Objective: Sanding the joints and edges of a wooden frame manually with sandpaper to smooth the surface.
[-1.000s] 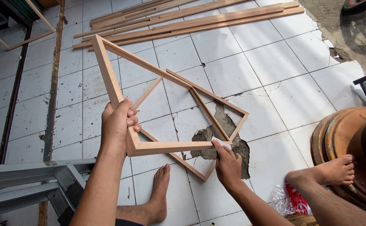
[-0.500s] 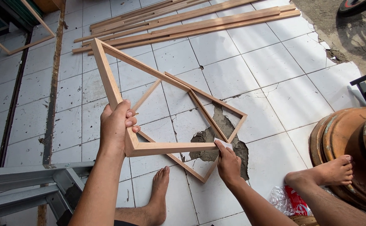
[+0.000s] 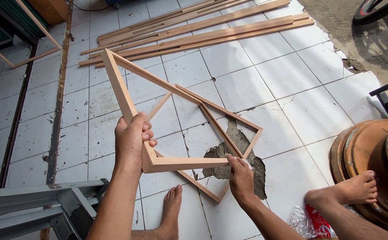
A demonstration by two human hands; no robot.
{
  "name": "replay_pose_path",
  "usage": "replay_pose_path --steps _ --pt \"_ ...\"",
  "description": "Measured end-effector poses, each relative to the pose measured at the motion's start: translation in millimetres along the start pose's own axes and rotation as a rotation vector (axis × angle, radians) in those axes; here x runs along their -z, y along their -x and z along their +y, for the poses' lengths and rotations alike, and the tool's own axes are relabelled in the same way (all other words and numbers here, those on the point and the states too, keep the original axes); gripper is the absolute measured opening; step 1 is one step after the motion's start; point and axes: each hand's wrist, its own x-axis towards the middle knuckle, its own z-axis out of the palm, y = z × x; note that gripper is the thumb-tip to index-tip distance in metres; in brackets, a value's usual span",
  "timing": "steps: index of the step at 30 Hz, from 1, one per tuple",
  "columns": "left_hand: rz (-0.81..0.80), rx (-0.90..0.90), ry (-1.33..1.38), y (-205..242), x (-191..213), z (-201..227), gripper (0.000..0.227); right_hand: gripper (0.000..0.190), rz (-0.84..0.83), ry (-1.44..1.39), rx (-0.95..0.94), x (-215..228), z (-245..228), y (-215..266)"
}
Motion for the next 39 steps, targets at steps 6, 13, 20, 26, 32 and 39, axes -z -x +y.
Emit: replay_pose_path --steps 6,13,20,26,32,39 --pt "-0.025 -0.017 0.009 -10 5 -5 0.017 0.056 -0.162 -0.022 -0.279 21 -13 4" --pt "-0.004 0.008 0.010 -4 4 1 0.017 0.062 0.043 -0.156 0.033 19 -42 23" --pt "-0.039 -0.086 0.014 -9 7 -11 0.023 0.058 -0.188 0.109 -0.284 1 16 -7" --pt "-0.020 -0.021 0.010 -11 1 -5 0.018 0.048 0.048 -0.106 0.059 31 -46 25" --pt "-0.022 -0.029 0.008 -8 1 -5 0.018 0.050 -0.048 -0.064 -0.144 6 -18 2" --pt "-0.027 -0.033 0.025 -10 -6 -5 0.018 0.047 0.191 -0.455 0.476 100 -230 77"
